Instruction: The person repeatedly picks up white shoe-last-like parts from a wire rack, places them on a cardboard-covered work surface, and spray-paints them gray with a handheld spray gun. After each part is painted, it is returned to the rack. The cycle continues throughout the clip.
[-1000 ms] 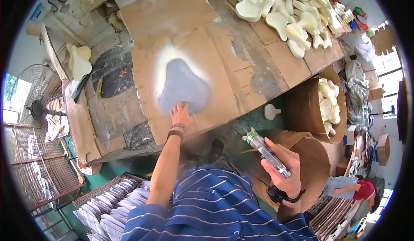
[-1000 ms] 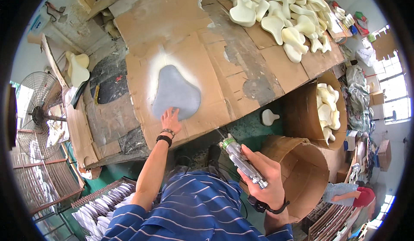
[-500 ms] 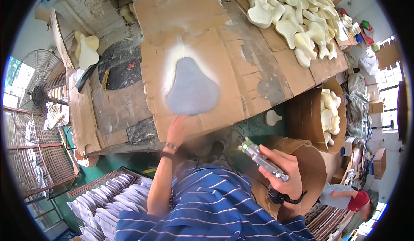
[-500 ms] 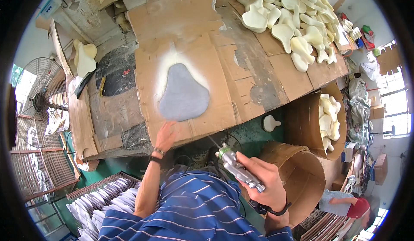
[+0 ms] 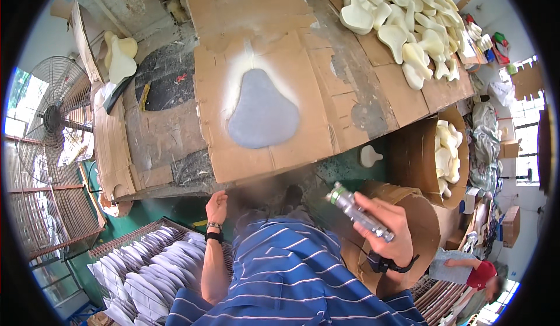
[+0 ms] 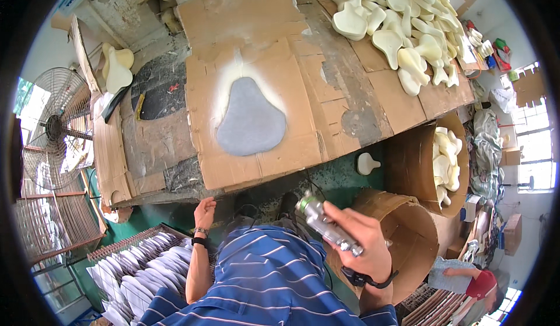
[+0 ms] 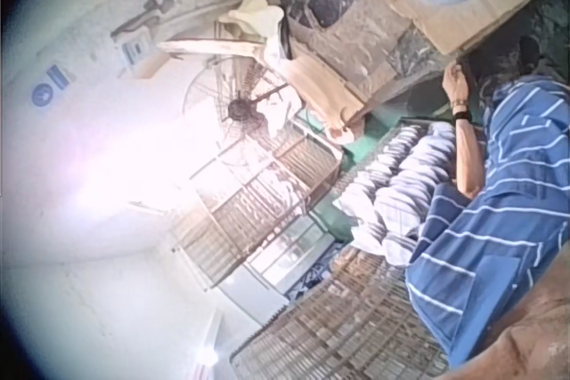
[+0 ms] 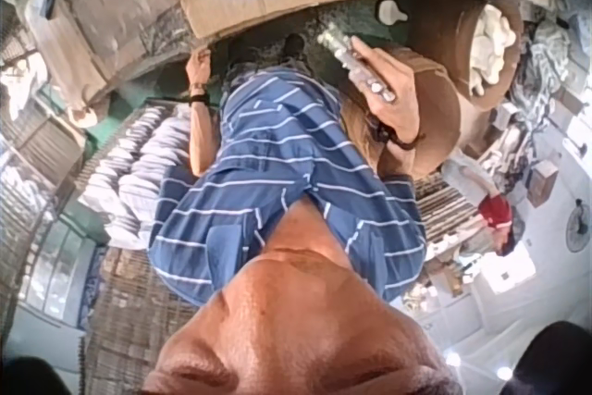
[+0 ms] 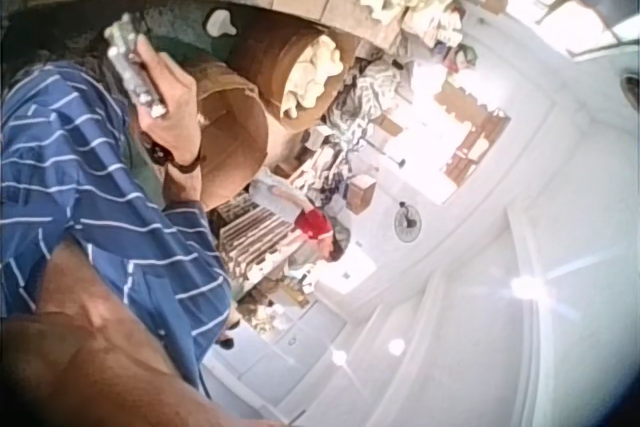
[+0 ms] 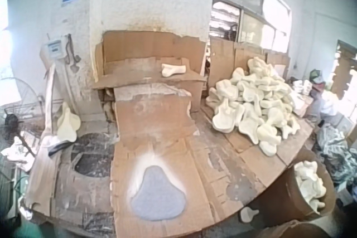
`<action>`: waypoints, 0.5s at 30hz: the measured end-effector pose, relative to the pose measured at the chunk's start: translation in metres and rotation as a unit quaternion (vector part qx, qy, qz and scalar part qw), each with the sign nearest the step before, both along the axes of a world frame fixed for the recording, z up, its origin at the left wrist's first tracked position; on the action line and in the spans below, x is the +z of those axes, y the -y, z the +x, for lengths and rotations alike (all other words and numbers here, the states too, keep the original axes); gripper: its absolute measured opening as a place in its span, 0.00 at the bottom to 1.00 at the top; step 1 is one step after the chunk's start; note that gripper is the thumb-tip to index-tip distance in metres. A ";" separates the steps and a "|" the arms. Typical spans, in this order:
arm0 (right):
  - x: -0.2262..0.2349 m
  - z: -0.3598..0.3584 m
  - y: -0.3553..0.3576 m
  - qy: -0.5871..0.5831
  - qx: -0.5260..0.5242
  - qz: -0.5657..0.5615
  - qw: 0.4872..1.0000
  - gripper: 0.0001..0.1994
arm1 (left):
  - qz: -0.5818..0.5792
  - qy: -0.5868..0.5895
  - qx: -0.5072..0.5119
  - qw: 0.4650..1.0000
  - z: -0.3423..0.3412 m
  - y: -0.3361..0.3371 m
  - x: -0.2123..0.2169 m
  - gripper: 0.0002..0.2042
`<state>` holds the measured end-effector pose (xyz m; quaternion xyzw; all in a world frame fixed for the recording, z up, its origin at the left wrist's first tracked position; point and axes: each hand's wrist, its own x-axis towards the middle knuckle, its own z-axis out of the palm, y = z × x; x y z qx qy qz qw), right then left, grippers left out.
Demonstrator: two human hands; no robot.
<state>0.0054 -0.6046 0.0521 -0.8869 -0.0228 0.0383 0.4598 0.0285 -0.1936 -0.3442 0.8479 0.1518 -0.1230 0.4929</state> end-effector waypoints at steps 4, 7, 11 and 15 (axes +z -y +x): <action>-0.004 -0.002 0.007 0.031 -0.102 0.003 0.994 0.25 | 0.022 -0.007 -0.011 1.000 -0.004 0.005 -0.006 0.15; -0.001 -0.012 0.011 0.005 -0.078 -0.001 0.997 0.25 | 0.030 -0.002 -0.022 0.999 -0.005 0.008 -0.007 0.15; -0.001 -0.020 0.014 -0.026 -0.033 -0.031 0.999 0.26 | 0.033 0.001 -0.028 0.999 -0.007 0.009 -0.011 0.15; -0.006 -0.017 0.011 0.039 -0.089 0.005 0.995 0.26 | 0.050 -0.017 -0.039 0.998 -0.015 0.004 -0.021 0.16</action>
